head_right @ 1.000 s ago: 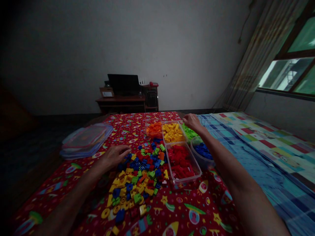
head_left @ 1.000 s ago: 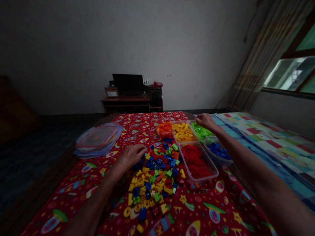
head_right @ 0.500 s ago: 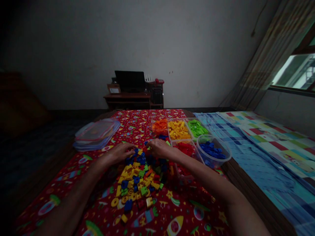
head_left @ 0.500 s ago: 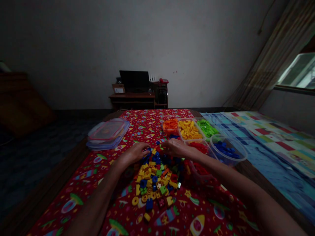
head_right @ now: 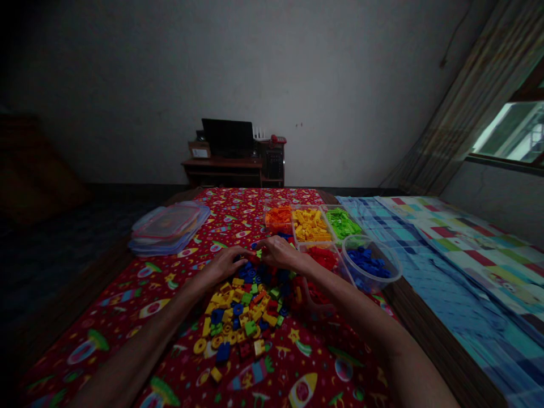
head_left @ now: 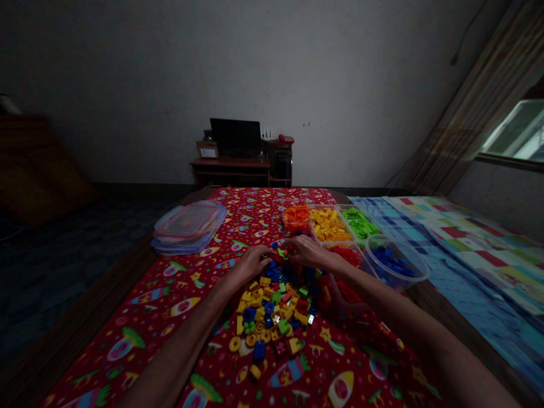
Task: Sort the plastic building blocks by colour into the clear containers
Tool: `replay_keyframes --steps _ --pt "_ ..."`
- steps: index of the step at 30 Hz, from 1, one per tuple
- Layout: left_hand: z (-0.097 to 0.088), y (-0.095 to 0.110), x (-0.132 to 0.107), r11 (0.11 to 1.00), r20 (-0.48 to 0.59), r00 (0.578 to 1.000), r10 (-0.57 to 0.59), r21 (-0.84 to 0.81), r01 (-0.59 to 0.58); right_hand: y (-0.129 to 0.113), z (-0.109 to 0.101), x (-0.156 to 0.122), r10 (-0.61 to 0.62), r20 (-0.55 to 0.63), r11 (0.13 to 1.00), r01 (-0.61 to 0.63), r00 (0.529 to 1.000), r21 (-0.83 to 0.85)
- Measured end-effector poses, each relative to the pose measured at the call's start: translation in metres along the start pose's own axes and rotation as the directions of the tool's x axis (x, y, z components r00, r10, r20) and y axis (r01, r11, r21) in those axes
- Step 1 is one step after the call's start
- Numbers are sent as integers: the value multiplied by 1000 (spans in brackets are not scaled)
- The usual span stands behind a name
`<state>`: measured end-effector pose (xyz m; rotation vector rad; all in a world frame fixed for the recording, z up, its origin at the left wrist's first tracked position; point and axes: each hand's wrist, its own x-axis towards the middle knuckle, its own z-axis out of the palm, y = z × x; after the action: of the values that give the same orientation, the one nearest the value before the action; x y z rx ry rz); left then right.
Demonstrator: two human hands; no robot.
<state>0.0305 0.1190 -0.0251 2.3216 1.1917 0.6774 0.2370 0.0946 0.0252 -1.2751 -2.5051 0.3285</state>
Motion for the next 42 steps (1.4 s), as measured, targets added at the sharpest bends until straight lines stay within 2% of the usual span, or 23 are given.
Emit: replay_keyframes --steps 4,10,13,16,20,22,25,29,31,33,36,39,42 --pt "-3 2 1 999 -12 1000 -27 20 27 -1 3 5 16 -25 1000 -16 1000 -14" --pt "-4 -2 1 994 -2 999 -42 97 42 -12 26 19 -42 79 981 56 996 -185" --pt "-6 -2 -1 995 4 999 -40 94 39 -10 24 17 -66 53 980 74 996 -182" --pt "-12 -3 -1 996 27 999 -39 76 37 -3 5 6 -65 -13 990 63 998 -122" --pt "-24 -9 0 995 21 999 -43 93 40 12 -36 -22 13 -120 996 -24 993 -88" --pt "-33 -16 0 992 10 998 -67 106 65 23 -56 -38 103 -140 982 -123 985 -143" --pt "-46 -27 -1 988 -5 994 -105 114 105 46 -76 -63 254 -120 916 -278 960 -289" --pt "-57 -37 -4 987 44 992 -118 119 112 74 -83 -85 341 -100 842 -351 935 -409" --pt "-56 -37 -4 984 56 990 -128 129 120 76 -80 -84 310 -155 842 -347 938 -412" --pt "-51 -36 -4 983 68 989 -130 138 119 67 -72 -73 234 -188 883 -290 954 -368" --pt "-39 -34 -3 980 73 990 -123 165 109 44 -49 -42 114 -84 957 -132 990 -258" --pt "-27 -32 -3 978 9 997 -77 195 74 25 -20 -6 3 45 976 7 999 -216" --pt "-19 -32 -4 981 -3 999 -34 192 33 20 1 17 20 65 952 0 998 -306"
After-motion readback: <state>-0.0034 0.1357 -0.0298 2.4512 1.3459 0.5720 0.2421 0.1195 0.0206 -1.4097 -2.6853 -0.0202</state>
